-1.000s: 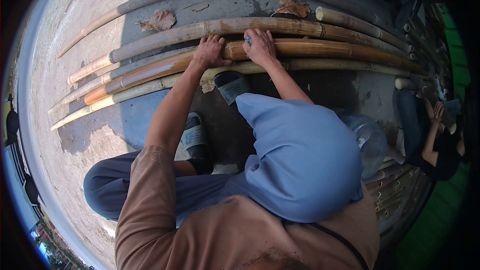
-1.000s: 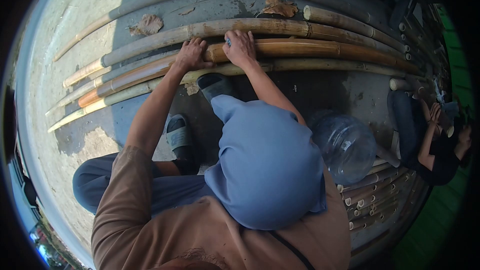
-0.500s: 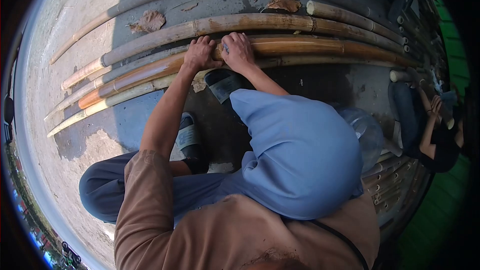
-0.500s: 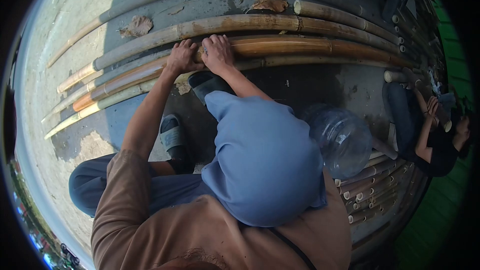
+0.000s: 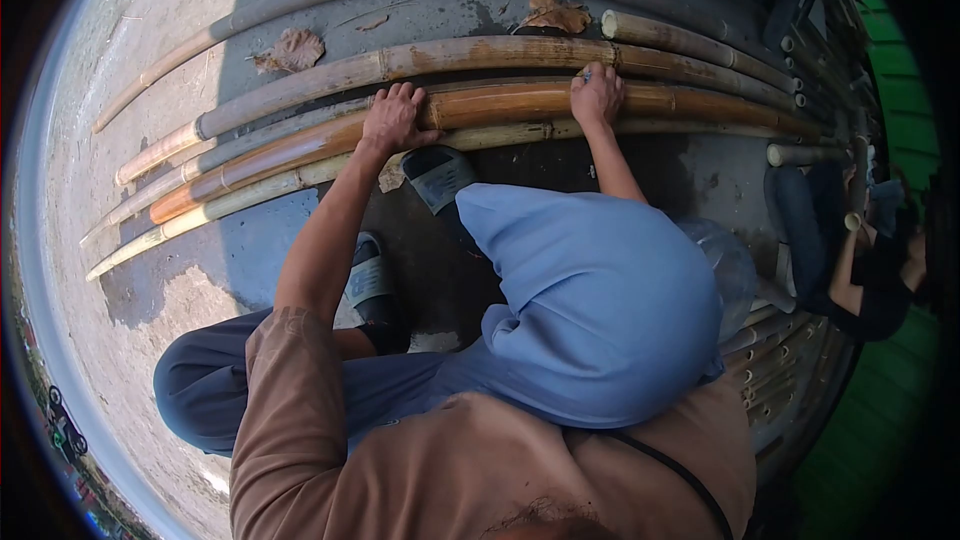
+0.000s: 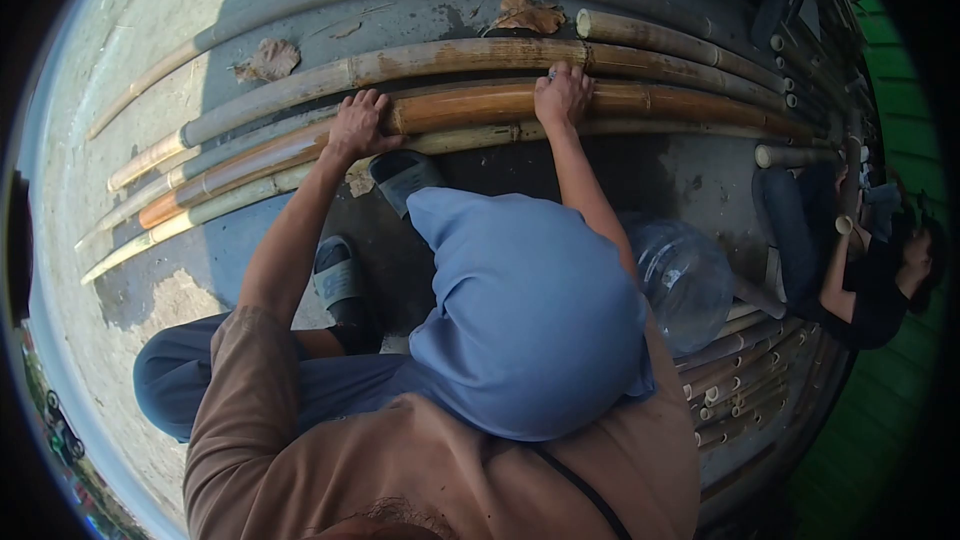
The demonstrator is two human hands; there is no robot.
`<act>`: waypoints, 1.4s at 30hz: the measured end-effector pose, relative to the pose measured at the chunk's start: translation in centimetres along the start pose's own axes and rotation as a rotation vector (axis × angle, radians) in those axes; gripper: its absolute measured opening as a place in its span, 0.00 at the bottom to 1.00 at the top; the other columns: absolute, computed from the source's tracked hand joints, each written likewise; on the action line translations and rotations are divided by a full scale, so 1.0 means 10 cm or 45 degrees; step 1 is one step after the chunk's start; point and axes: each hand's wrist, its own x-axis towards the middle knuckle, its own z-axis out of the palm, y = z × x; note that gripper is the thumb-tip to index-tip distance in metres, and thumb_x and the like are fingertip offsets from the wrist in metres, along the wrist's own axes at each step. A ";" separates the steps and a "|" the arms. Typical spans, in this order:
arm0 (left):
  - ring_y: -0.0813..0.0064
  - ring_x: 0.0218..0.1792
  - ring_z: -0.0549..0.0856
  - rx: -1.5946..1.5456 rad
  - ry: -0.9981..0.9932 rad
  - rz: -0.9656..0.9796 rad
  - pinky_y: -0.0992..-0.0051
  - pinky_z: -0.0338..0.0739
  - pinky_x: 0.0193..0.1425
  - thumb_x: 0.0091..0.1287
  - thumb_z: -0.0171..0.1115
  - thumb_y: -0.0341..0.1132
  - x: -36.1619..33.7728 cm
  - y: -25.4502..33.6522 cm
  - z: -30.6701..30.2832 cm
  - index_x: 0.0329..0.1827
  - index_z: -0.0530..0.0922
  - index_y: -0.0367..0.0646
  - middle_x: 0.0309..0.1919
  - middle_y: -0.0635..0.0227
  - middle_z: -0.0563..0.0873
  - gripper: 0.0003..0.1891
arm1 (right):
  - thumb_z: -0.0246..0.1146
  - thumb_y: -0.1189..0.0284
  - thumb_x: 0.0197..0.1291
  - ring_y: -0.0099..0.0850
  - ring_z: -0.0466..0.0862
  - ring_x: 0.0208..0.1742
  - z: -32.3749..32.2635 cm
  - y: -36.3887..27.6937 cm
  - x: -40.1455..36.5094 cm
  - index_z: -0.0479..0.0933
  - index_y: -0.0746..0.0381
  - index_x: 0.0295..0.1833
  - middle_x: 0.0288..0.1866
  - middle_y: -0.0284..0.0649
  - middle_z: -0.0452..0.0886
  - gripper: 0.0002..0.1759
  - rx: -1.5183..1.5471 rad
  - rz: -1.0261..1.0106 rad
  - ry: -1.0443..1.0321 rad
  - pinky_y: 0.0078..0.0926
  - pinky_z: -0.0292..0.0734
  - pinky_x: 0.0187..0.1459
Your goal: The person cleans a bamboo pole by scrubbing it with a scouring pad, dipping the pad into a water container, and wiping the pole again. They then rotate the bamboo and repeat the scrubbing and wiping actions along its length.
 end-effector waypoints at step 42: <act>0.45 0.61 0.86 -0.208 0.087 0.019 0.52 0.85 0.62 0.53 0.83 0.61 -0.17 0.03 0.09 0.65 0.76 0.42 0.59 0.54 0.80 0.44 | 0.66 0.67 0.63 0.53 0.81 0.59 0.15 -0.74 -0.36 0.80 0.58 0.50 0.51 0.49 0.83 0.12 0.281 -0.232 -0.272 0.54 0.74 0.66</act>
